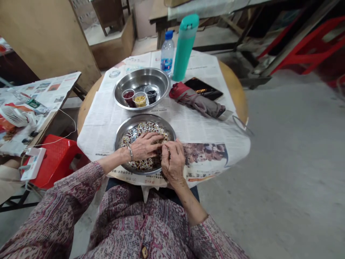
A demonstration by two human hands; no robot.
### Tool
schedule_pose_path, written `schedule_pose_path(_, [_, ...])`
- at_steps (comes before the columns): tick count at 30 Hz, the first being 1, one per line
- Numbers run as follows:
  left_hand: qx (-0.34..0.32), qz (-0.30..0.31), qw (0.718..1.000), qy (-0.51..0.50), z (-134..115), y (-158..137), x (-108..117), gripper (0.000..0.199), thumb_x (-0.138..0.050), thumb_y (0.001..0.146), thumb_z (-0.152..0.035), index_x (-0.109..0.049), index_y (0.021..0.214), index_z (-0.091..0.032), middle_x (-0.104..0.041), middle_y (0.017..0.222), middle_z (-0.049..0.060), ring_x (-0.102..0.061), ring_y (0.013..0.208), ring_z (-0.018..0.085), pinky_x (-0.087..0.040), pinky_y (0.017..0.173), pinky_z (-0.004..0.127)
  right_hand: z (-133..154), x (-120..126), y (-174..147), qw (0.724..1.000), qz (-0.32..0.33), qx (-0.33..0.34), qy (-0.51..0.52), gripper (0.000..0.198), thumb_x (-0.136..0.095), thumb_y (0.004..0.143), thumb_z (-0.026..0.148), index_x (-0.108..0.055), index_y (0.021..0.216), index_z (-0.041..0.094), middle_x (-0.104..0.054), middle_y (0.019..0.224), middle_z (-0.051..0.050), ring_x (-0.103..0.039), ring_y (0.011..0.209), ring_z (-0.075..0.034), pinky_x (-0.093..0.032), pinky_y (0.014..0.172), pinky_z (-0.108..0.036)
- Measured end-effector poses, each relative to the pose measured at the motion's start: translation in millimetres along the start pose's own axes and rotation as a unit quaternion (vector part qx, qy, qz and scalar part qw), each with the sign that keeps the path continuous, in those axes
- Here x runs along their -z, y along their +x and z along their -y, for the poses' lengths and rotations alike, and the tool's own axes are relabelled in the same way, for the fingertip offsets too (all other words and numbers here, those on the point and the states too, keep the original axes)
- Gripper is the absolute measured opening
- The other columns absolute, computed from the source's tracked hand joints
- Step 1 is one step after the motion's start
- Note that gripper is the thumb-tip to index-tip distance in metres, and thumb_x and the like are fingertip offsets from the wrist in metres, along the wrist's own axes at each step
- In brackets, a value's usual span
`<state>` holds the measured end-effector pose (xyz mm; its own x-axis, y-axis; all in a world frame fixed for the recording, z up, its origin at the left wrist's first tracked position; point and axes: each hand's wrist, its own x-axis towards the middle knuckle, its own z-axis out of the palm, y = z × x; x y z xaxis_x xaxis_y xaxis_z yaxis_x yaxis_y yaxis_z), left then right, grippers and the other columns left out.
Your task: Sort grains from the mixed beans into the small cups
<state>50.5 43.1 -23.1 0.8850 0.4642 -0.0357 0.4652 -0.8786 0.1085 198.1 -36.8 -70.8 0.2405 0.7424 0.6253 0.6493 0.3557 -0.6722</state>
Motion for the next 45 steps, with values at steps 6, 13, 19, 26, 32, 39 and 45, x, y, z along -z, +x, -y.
schedule_pose_path(6, [0.164, 0.056, 0.985, 0.019, 16.5, 6.7, 21.1, 0.028, -0.037, 0.099, -0.021, -0.056, 0.119, -0.018, -0.059, 0.113, 0.013, -0.060, 0.099, 0.022, -0.050, 0.079, 0.033, 0.4, -0.3, 0.7, 1.000, 0.001, -0.005, 0.001, 0.016, -0.045, 0.096, 0.025, -0.060, 0.090, 0.023, -0.065, 0.088, -0.005, -0.060, 0.088, -0.020, -0.044, 0.103, -0.048])
schedule_pose_path(13, [0.224, 0.046, 0.973, -0.018, 1.6, -45.8, 35.5, 0.045, -0.048, 0.094, -0.050, -0.047, 0.129, -0.021, -0.057, 0.116, 0.010, -0.064, 0.091, 0.021, -0.052, 0.075, 0.033, -0.3, -0.1, 0.4, 1.000, 0.003, -0.006, 0.012, 0.015, -0.046, 0.095, 0.024, -0.060, 0.091, 0.022, -0.066, 0.089, -0.005, -0.060, 0.089, -0.020, -0.042, 0.105, -0.049])
schedule_pose_path(19, [0.117, 0.108, 0.981, -0.107, -16.7, -49.9, 24.4, 0.042, -0.063, 0.088, -0.037, -0.051, 0.126, -0.025, -0.053, 0.116, 0.007, -0.061, 0.092, 0.019, -0.052, 0.077, 0.031, 0.6, -0.1, -0.1, 1.000, 0.009, -0.017, 0.009, 0.015, -0.045, 0.095, 0.025, -0.060, 0.089, 0.023, -0.066, 0.089, -0.004, -0.060, 0.088, -0.019, -0.041, 0.105, -0.049])
schedule_pose_path(26, [0.119, 0.018, 0.987, -0.104, -10.2, 4.0, 15.1, 0.025, -0.044, 0.096, -0.022, -0.057, 0.118, -0.021, -0.060, 0.111, 0.006, -0.061, 0.096, 0.017, -0.051, 0.083, 0.030, -0.3, 0.2, -0.9, 1.000, 0.007, 0.000, 0.001, 0.015, -0.045, 0.095, 0.023, -0.060, 0.091, 0.022, -0.065, 0.089, -0.005, -0.059, 0.089, -0.020, -0.043, 0.104, -0.049])
schedule_pose_path(32, [-0.023, -0.024, 0.999, -0.041, 0.0, 4.4, 11.1, 0.045, -0.059, 0.087, -0.049, -0.059, 0.122, -0.021, -0.048, 0.142, 0.011, -0.044, 0.128, 0.029, -0.044, 0.101, 0.043, 1.9, 1.3, 0.7, 1.000, -0.012, 0.004, 0.002, 0.013, -0.045, 0.094, 0.021, -0.059, 0.093, 0.022, -0.064, 0.090, -0.006, -0.059, 0.091, -0.020, -0.045, 0.102, -0.047])
schedule_pose_path(39, [-0.077, -0.026, 0.996, 0.028, 16.8, 25.3, -2.1, 0.039, -0.054, 0.091, -0.037, -0.058, 0.125, -0.019, -0.054, 0.133, 0.014, -0.046, 0.125, 0.029, -0.034, 0.107, 0.047, 1.7, 1.2, 0.6, 1.000, -0.016, 0.011, -0.007, 0.013, -0.046, 0.094, 0.021, -0.059, 0.094, 0.022, -0.065, 0.092, -0.006, -0.060, 0.092, -0.021, -0.045, 0.101, -0.047])
schedule_pose_path(45, [0.127, 0.011, 0.989, 0.069, 29.9, 29.6, 15.5, 0.032, -0.034, 0.099, -0.026, -0.057, 0.119, -0.018, -0.059, 0.116, 0.014, -0.057, 0.106, 0.025, -0.046, 0.081, 0.036, -0.1, 0.4, 0.4, 1.000, -0.012, 0.011, -0.006, 0.013, -0.047, 0.094, 0.019, -0.060, 0.092, 0.021, -0.064, 0.089, -0.005, -0.060, 0.090, -0.020, -0.045, 0.102, -0.046])
